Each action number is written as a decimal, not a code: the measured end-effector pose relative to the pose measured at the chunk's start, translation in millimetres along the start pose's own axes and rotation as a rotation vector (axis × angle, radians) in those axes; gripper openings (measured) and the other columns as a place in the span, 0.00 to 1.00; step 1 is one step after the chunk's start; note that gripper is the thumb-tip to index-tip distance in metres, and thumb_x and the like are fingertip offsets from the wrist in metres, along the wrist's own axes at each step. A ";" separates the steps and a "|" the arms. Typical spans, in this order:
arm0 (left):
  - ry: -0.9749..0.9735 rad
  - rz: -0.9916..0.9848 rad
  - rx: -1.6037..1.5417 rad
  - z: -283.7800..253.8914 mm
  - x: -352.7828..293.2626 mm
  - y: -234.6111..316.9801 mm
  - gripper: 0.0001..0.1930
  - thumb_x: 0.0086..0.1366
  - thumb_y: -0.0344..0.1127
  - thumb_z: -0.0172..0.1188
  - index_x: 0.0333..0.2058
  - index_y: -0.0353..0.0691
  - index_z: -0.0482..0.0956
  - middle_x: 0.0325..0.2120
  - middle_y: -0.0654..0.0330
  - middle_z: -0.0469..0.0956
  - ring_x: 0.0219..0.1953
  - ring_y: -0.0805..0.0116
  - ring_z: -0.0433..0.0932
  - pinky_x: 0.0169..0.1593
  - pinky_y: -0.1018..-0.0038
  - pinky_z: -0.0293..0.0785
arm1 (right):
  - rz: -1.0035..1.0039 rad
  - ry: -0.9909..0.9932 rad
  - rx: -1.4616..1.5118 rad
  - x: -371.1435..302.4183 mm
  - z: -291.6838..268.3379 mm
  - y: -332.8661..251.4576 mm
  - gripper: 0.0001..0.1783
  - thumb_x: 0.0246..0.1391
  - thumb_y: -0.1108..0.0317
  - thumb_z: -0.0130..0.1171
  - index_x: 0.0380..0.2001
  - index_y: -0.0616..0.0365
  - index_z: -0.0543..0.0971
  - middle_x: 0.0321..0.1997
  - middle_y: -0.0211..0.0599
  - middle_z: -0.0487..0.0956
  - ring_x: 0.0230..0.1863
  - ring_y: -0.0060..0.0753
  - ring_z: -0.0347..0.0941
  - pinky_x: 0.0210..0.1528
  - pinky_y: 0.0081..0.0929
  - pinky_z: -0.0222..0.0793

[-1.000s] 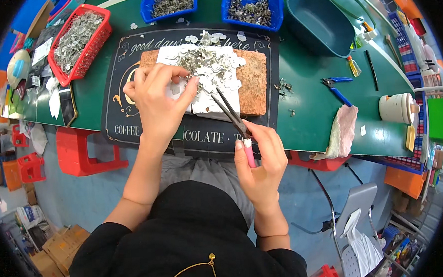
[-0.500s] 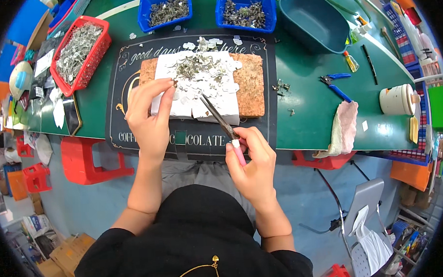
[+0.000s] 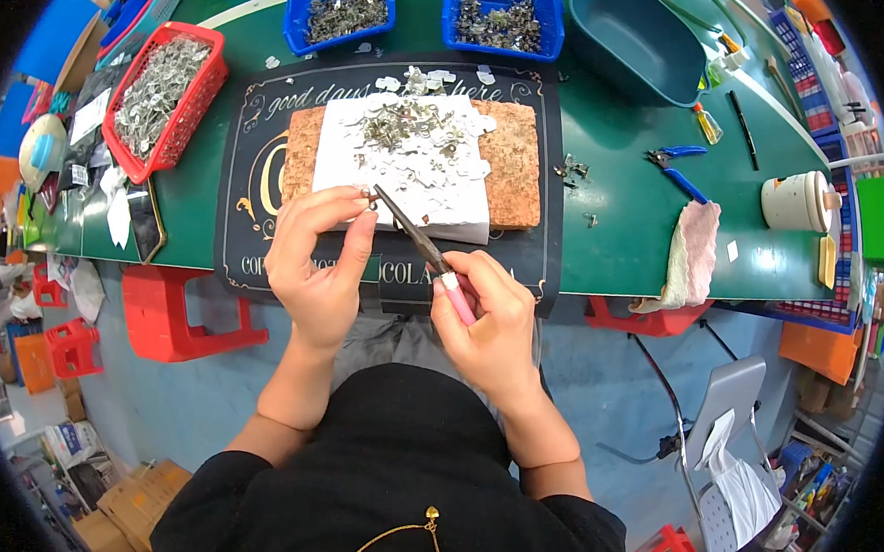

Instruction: Assembling small metal components using tweezers on a workstation in a factory workshop.

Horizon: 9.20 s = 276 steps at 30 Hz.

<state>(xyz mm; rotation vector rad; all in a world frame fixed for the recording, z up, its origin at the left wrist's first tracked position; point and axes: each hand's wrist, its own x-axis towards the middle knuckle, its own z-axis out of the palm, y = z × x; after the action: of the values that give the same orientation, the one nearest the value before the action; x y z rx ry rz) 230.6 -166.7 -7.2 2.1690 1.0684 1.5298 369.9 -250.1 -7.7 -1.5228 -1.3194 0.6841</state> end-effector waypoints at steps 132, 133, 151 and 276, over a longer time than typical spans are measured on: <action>-0.033 -0.476 -0.887 4.4 -18.6 1.4 0.17 0.70 0.42 0.37 0.31 0.34 0.66 0.27 0.57 0.66 0.28 0.72 0.65 0.33 0.77 0.64 | 0.362 -0.283 0.697 -9.7 15.4 1.1 0.12 0.54 0.67 0.53 0.31 0.69 0.76 0.19 0.23 0.67 0.20 0.10 0.56 0.21 0.10 0.49; -0.017 -0.484 -0.836 4.4 -18.4 2.7 0.17 0.70 0.42 0.37 0.31 0.34 0.66 0.27 0.57 0.66 0.28 0.72 0.65 0.32 0.77 0.64 | 0.384 -0.305 0.734 -10.2 13.0 3.6 0.11 0.54 0.68 0.55 0.32 0.67 0.77 0.22 0.23 0.69 0.23 0.10 0.58 0.24 0.10 0.52; 0.028 -0.425 -0.640 4.2 -20.0 3.7 0.17 0.69 0.41 0.37 0.29 0.34 0.68 0.25 0.58 0.67 0.26 0.74 0.66 0.32 0.80 0.63 | 0.401 -0.340 0.768 -9.6 11.3 4.1 0.10 0.54 0.68 0.56 0.33 0.66 0.77 0.28 0.24 0.73 0.27 0.10 0.62 0.29 0.10 0.56; -0.093 -0.614 -1.054 17.4 0.0 9.8 0.18 0.69 0.44 0.38 0.27 0.36 0.65 0.21 0.60 0.66 0.25 0.72 0.67 0.34 0.75 0.65 | 0.387 -0.258 0.761 -6.1 12.6 9.6 0.14 0.55 0.65 0.53 0.32 0.68 0.75 0.22 0.27 0.67 0.21 0.13 0.57 0.21 0.12 0.50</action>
<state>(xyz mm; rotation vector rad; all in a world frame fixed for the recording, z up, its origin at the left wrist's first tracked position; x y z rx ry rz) 250.2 -170.3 -8.3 1.0472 0.5695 1.2319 361.1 -251.5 -22.3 -1.0710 -0.7800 1.4733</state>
